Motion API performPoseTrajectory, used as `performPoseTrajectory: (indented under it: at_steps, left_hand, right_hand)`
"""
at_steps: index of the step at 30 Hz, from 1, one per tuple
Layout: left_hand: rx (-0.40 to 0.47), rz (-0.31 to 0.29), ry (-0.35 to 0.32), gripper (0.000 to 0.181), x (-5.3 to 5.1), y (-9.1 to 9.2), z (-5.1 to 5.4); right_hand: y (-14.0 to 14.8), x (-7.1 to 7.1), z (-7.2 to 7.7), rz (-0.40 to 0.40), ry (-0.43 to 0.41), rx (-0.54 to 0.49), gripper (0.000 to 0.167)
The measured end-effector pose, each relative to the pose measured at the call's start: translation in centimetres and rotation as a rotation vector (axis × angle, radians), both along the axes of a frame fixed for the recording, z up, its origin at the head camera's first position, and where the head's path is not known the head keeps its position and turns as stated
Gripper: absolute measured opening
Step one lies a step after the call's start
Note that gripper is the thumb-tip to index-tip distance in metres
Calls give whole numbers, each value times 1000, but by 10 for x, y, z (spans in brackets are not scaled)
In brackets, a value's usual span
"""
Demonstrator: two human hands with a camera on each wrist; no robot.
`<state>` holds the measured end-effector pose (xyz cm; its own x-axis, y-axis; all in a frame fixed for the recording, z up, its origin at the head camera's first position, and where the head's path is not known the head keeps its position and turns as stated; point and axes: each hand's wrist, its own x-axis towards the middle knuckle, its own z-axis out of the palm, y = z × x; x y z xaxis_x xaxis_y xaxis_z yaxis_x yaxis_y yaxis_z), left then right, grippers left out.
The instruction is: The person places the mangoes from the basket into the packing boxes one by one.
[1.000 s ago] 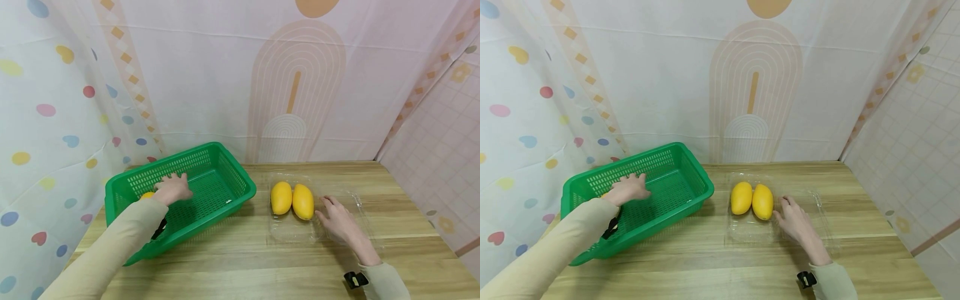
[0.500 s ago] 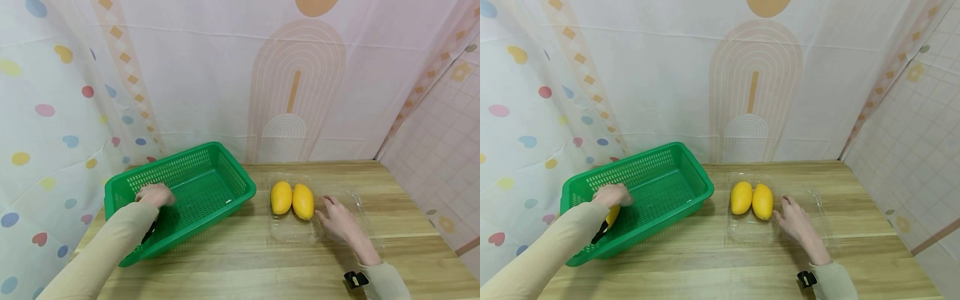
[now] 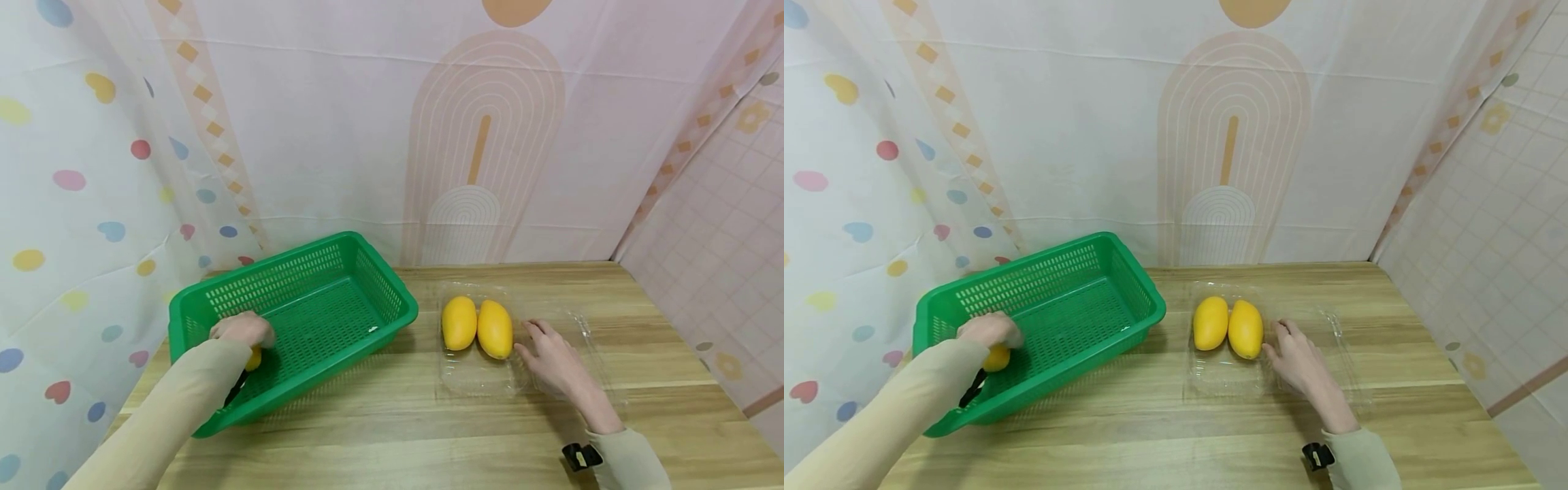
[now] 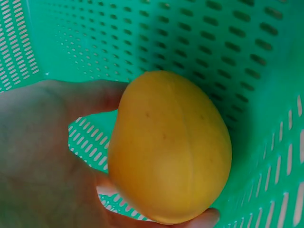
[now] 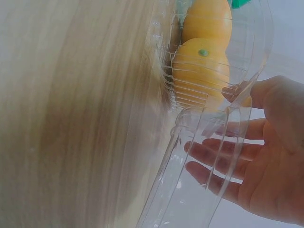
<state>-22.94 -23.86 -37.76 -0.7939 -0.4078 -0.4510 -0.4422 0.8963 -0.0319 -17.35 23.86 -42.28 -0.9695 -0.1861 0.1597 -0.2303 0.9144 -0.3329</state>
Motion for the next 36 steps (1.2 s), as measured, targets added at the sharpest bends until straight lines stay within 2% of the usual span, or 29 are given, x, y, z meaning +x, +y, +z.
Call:
performPoseTrajectory:
  at_steps: [3, 8, 11, 14, 18, 21, 24, 27, 32, 36]
  left_hand:
    - [31, -63, -3, 71, 0, -3, -4]
    - [90, -104, -33, 82, 0, -4, -7]
    - [110, -111, -41, 94, -2, -4, -7]
    - [140, -89, -40, 103, -4, -5, -7]
    - [170, -67, -32, 106, -5, -6, -7]
    - [174, -100, -25, 105, -4, -8, -7]
    - [202, -158, -9, 106, -2, -10, -6]
    - [264, -194, 14, 107, -2, -9, -4]
    - [360, -214, 76, 107, -4, -3, 3]
    - [402, -245, 161, 97, -6, 6, 9]
  right_hand:
    - [0, 0, 0, 4, 6, 2, 49]
    - [-1, 0, 1, 2, -4, 5, 49]
    - [-1, 1, 2, 3, -2, 1, 49]
    - [-2, 2, 2, 1, 17, 0, 48]
    - [-3, 2, 2, 0, 21, -7, 49]
    - [-2, 1, 2, 2, 0, -7, 49]
    - [-1, 1, 3, -1, -20, 3, 49]
    - [-1, 1, 4, -5, -33, 6, 50]
    - [0, 0, 2, -13, -45, 2, 50]
    - [0, -1, 2, -10, -49, 5, 50]
